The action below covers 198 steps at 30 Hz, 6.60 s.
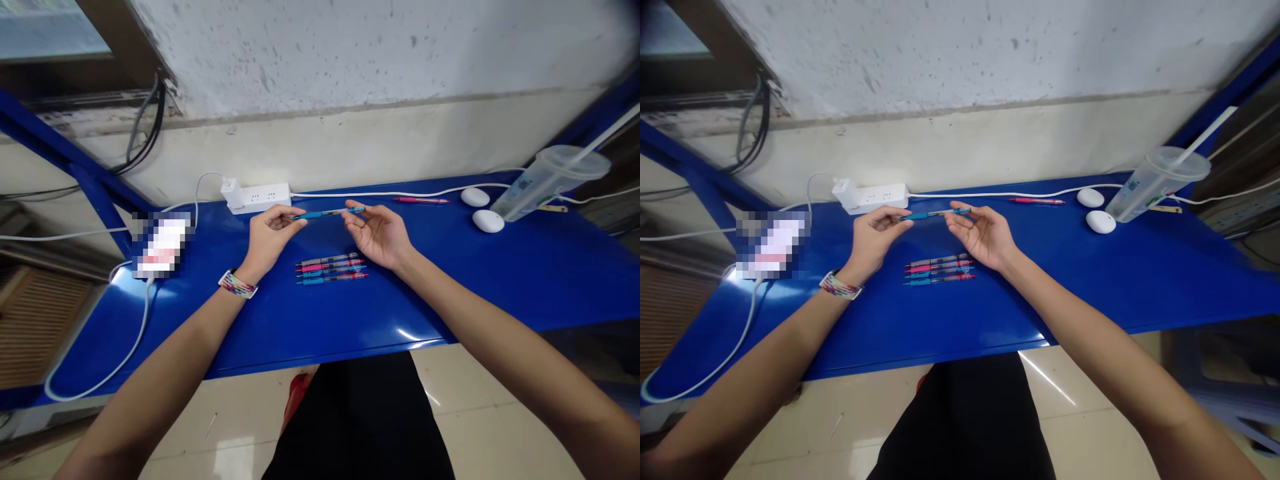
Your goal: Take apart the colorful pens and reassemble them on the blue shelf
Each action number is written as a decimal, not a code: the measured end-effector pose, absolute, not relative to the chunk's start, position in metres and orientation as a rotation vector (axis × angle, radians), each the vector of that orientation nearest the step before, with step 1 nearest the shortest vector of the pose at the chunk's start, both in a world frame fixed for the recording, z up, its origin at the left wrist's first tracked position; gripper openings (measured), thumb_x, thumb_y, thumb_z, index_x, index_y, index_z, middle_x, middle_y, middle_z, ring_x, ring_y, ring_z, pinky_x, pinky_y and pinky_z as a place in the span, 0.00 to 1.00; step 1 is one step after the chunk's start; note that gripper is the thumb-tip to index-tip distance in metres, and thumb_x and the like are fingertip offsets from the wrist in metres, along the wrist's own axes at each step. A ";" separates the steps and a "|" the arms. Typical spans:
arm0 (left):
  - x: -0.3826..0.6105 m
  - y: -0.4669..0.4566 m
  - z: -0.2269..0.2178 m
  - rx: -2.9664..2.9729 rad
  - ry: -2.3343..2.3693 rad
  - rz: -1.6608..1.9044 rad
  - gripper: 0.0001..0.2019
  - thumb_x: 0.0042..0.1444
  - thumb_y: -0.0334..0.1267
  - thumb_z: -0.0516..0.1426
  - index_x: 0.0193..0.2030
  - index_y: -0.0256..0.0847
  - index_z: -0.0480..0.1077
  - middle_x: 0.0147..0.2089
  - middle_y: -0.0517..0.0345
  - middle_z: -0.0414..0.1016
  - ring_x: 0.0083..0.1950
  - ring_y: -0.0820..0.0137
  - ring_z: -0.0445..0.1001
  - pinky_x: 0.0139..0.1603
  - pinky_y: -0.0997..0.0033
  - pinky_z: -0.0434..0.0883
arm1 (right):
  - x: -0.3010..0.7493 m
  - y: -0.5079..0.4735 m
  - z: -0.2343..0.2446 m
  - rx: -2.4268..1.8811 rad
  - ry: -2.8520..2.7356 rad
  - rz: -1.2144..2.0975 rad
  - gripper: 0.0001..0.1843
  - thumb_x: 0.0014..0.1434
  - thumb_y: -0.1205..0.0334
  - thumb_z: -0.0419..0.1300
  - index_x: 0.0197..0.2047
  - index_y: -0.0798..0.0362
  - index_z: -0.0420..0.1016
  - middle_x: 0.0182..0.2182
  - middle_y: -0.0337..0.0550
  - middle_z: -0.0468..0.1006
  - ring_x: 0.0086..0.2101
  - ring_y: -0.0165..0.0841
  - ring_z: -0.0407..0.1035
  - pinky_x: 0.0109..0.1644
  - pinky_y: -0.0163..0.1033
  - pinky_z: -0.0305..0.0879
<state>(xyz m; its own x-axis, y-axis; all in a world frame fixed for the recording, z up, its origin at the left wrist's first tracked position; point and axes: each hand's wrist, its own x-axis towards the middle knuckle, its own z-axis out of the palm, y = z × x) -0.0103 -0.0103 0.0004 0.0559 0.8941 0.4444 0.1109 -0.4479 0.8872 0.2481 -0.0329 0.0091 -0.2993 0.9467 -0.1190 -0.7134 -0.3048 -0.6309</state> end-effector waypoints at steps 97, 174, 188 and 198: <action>-0.035 -0.047 0.007 2.349 1.246 1.003 0.07 0.71 0.37 0.60 0.47 0.47 0.82 0.49 0.53 0.87 0.54 0.55 0.79 0.64 0.47 0.69 | 0.291 -0.034 0.009 -1.204 -2.008 0.913 0.11 0.61 0.56 0.70 0.45 0.49 0.89 0.37 0.45 0.88 0.39 0.43 0.82 0.48 0.49 0.76; 0.005 -0.094 0.019 2.204 1.046 1.126 0.10 0.74 0.47 0.62 0.44 0.51 0.84 0.43 0.58 0.89 0.47 0.58 0.83 0.67 0.51 0.68 | 0.248 -0.117 0.008 -0.985 -1.924 0.379 0.07 0.75 0.55 0.66 0.48 0.46 0.86 0.41 0.44 0.87 0.42 0.42 0.80 0.50 0.51 0.77; 0.002 -0.025 0.027 2.078 1.036 1.305 0.07 0.70 0.45 0.65 0.45 0.48 0.85 0.39 0.57 0.86 0.41 0.63 0.81 0.49 0.60 0.75 | 0.257 -0.032 0.024 -0.836 -1.314 1.238 0.18 0.54 0.48 0.83 0.41 0.49 0.89 0.31 0.40 0.84 0.30 0.32 0.76 0.37 0.43 0.80; -0.001 -0.029 0.001 1.912 1.041 1.195 0.20 0.77 0.57 0.59 0.40 0.48 0.84 0.22 0.62 0.71 0.28 0.68 0.74 0.38 0.62 0.72 | 0.259 -0.032 0.003 -0.879 -1.318 1.218 0.15 0.55 0.51 0.82 0.42 0.48 0.91 0.32 0.40 0.86 0.29 0.32 0.76 0.38 0.43 0.80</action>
<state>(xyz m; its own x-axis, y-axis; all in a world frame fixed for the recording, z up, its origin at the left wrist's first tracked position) -0.0015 -0.0295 0.0015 0.2704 0.8725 0.4071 0.2838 -0.4763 0.8322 0.2594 -0.0323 0.0034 -0.1405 0.9651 0.2212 -0.1445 0.2011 -0.9689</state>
